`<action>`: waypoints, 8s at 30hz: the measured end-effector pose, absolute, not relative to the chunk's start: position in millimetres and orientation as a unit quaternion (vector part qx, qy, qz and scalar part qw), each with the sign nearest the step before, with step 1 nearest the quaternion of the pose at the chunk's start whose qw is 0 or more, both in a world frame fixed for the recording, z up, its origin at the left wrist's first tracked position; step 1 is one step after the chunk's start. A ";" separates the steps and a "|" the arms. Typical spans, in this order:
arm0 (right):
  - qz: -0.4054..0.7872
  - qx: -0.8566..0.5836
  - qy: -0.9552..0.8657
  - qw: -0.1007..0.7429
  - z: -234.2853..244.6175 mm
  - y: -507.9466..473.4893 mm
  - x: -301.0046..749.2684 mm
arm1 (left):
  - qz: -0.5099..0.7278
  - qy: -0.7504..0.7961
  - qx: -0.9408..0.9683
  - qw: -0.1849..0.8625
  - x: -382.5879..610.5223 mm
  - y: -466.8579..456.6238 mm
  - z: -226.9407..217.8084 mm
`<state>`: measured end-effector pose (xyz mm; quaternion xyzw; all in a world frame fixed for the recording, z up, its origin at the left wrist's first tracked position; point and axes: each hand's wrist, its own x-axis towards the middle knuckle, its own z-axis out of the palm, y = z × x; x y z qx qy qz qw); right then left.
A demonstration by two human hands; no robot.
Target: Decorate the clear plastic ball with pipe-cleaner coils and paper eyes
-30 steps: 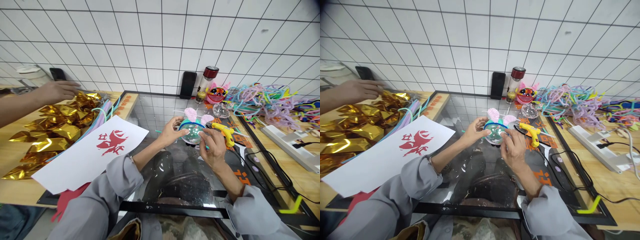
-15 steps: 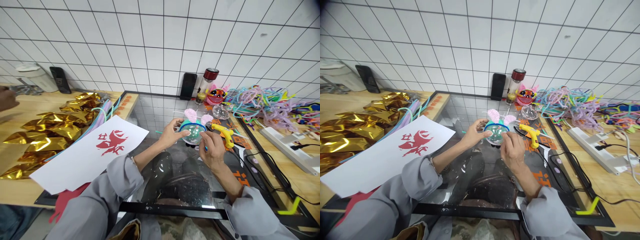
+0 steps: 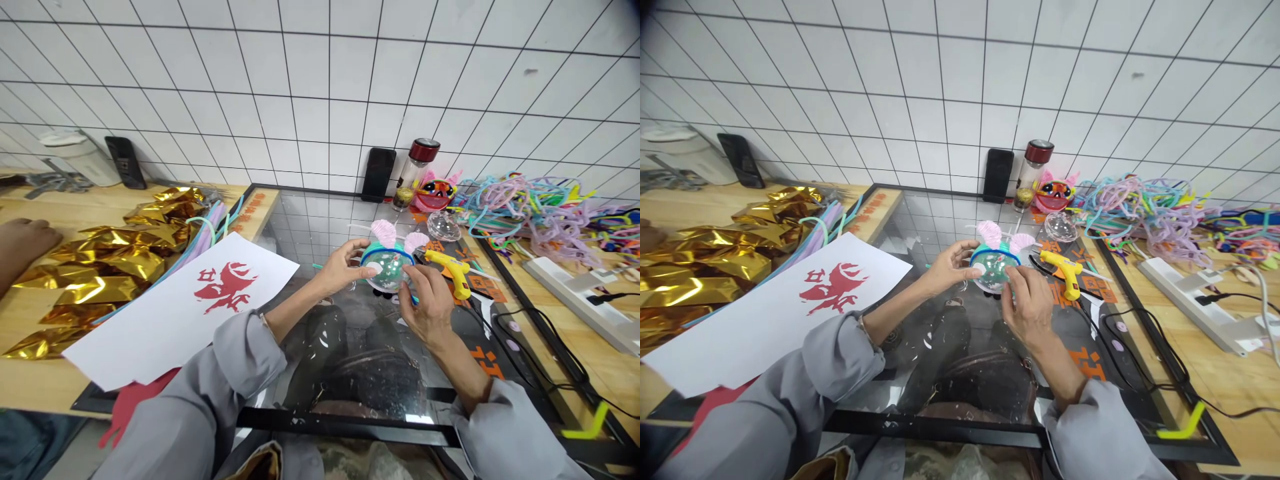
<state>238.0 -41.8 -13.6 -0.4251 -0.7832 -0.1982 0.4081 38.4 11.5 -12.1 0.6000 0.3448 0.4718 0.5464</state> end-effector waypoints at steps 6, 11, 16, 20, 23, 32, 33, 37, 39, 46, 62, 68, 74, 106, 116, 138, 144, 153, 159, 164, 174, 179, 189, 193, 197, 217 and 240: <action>-0.215 -0.429 -0.771 0.418 -12.4 -40.9 239.4 | 0.464 0.330 0.588 0.575 33.7 13.4 -14.1; -0.213 -0.417 -0.772 0.430 -10.3 -41.0 238.9 | 0.452 0.332 0.590 0.581 31.8 14.8 -15.2; -0.225 -0.418 -0.769 0.428 -7.5 -42.4 238.3 | 0.454 0.337 0.602 0.564 32.1 15.3 -19.3; -0.258 -0.395 -0.780 0.410 -2.7 -45.1 235.1 | 0.453 0.333 0.618 0.549 32.8 15.9 -22.8; -0.278 -0.375 -0.796 0.386 -0.4 -45.1 231.0 | 0.453 0.336 0.623 0.543 33.9 15.4 -22.8; -0.238 -0.380 -0.804 0.390 -4.5 -40.2 230.2 | 0.466 0.356 0.659 0.471 39.3 9.1 -16.7; -0.238 -0.379 -0.803 0.393 -4.4 -40.5 230.0 | 0.466 0.356 0.662 0.467 39.6 8.2 -15.7; -0.228 -0.382 -0.801 0.400 -2.5 -41.7 228.3 | 0.464 0.370 0.663 0.457 39.8 5.7 -11.4; -0.223 -0.383 -0.801 0.403 -2.0 -41.8 227.6 | 0.464 0.375 0.661 0.456 39.8 5.3 -10.0; -0.235 -0.379 -0.796 0.409 -2.5 -41.0 227.4 | 0.487 0.379 0.638 0.460 42.0 4.9 -11.7; -0.216 -0.390 -0.795 0.412 -2.9 -42.0 228.5 | 0.485 0.419 0.707 0.300 42.9 -8.6 -4.8; -0.222 -0.388 -0.794 0.411 -2.0 -41.9 227.5 | 0.477 0.426 0.691 0.336 44.4 -10.8 -2.4; -0.220 -0.389 -0.793 0.414 -2.8 -41.8 227.4 | 0.472 0.411 0.682 0.380 43.6 -8.2 -4.2; -0.231 -0.389 -0.793 0.408 -9.2 -41.0 229.4 | 0.459 0.411 0.745 0.255 49.8 -9.8 -5.5; -0.253 -0.366 -0.795 0.412 -5.0 -40.8 229.1 | 0.461 0.423 0.739 0.251 50.3 -10.6 -4.8; -0.258 -0.381 -0.798 0.390 -4.8 -40.7 228.1 | 0.526 0.407 0.730 0.157 53.7 -9.9 -14.2; -0.257 -0.382 -0.798 0.389 -5.0 -40.8 227.9 | 0.552 0.304 0.777 -0.015 54.3 -15.8 -15.0; -0.203 -0.376 -0.796 0.428 -6.5 -40.8 226.4 | 0.534 0.272 0.801 -0.004 58.3 -17.1 -20.8; -0.003 -0.406 -0.740 0.535 3.5 -47.5 227.3 | 0.523 0.275 0.807 -0.013 55.5 -17.0 -22.3; 0.195 -0.412 -0.623 0.635 0.2 -45.2 229.7 | 0.516 0.272 0.812 -0.026 53.7 -15.9 -22.5; 0.002 -0.508 -0.679 0.530 -0.5 -44.9 243.8 | 0.513 0.277 0.812 -0.038 53.1 -13.6 -22.3; -0.083 -0.474 -0.727 0.490 -8.1 -48.6 239.5 | 0.512 0.281 0.811 -0.040 53.5 -14.8 -20.5; -0.074 -0.460 -0.732 0.497 -9.9 -49.4 236.5 | 0.518 0.284 0.806 -0.039 54.3 -14.9 -20.8; -0.101 -0.452 -0.743 0.484 -8.3 -49.5 235.6 | 0.509 0.285 0.811 -0.044 53.6 -15.5 -21.2; -0.152 -0.434 -0.770 0.443 -7.8 -49.8 234.5 | 0.494 0.283 0.821 -0.037 53.5 -16.7 -21.5; -0.230 -0.434 -0.797 0.352 -8.4 -47.5 234.8 | 0.532 0.259 0.806 0.006 53.5 -14.8 -26.5; -0.230 -0.420 -0.799 0.364 -8.7 -46.1 234.8 | 0.530 0.272 0.802 0.025 54.7 -18.6 -26.2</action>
